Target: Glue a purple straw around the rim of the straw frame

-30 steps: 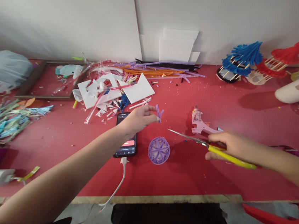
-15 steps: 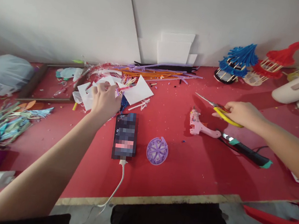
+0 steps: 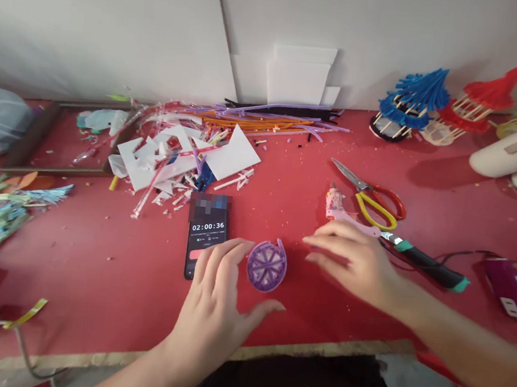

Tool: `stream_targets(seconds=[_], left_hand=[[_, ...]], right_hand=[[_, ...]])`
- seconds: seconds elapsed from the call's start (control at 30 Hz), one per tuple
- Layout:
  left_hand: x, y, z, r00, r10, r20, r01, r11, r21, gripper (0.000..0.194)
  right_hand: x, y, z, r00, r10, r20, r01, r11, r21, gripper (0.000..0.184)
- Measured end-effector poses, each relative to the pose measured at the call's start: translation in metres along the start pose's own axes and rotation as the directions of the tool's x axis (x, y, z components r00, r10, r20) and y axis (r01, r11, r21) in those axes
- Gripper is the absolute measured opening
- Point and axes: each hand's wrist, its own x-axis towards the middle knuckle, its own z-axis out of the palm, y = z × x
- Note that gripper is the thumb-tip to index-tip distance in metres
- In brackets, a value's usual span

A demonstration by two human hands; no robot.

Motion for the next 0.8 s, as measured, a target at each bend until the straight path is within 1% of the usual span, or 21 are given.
stream_targets(seconds=[0.03, 0.1, 0.17, 0.23, 0.37, 0.53, 0.8], left_hand=[[-0.002, -0.001, 0.003, 1.000, -0.012, -0.008, 0.012, 1.000, -0.017, 0.071], [-0.004, -0.002, 0.007, 0.999, -0.048, -0.002, 0.048, 0.997, -0.062, 0.068], [-0.005, -0.003, 0.010, 0.997, -0.080, 0.010, 0.081, 0.992, -0.096, 0.066], [-0.006, -0.004, 0.012, 0.994, -0.110, 0.015, 0.111, 0.987, -0.112, 0.066], [-0.007, -0.005, 0.013, 0.990, -0.141, 0.033, 0.144, 0.980, -0.141, 0.069], [-0.006, -0.005, 0.013, 0.991, -0.130, 0.021, 0.132, 0.978, -0.161, 0.066], [-0.006, -0.005, 0.014, 0.993, -0.115, 0.035, 0.119, 0.977, -0.178, 0.064]], right_hand=[[0.000, -0.009, 0.011, 1.000, -0.014, -0.015, 0.015, 0.998, 0.062, 0.019], [0.000, -0.017, 0.028, 0.999, -0.011, -0.047, 0.018, 0.989, 0.144, 0.022], [-0.001, -0.018, 0.038, 0.997, 0.014, -0.073, 0.000, 0.982, 0.188, 0.022], [-0.003, -0.016, 0.043, 0.995, 0.048, -0.084, -0.029, 0.976, 0.214, 0.022], [-0.007, -0.015, 0.047, 0.990, 0.118, -0.075, -0.095, 0.961, 0.260, 0.025], [-0.007, -0.017, 0.047, 0.983, 0.183, -0.021, -0.165, 0.926, 0.338, 0.024], [-0.008, -0.016, 0.045, 0.987, 0.162, 0.000, -0.152, 0.926, 0.347, 0.029]])
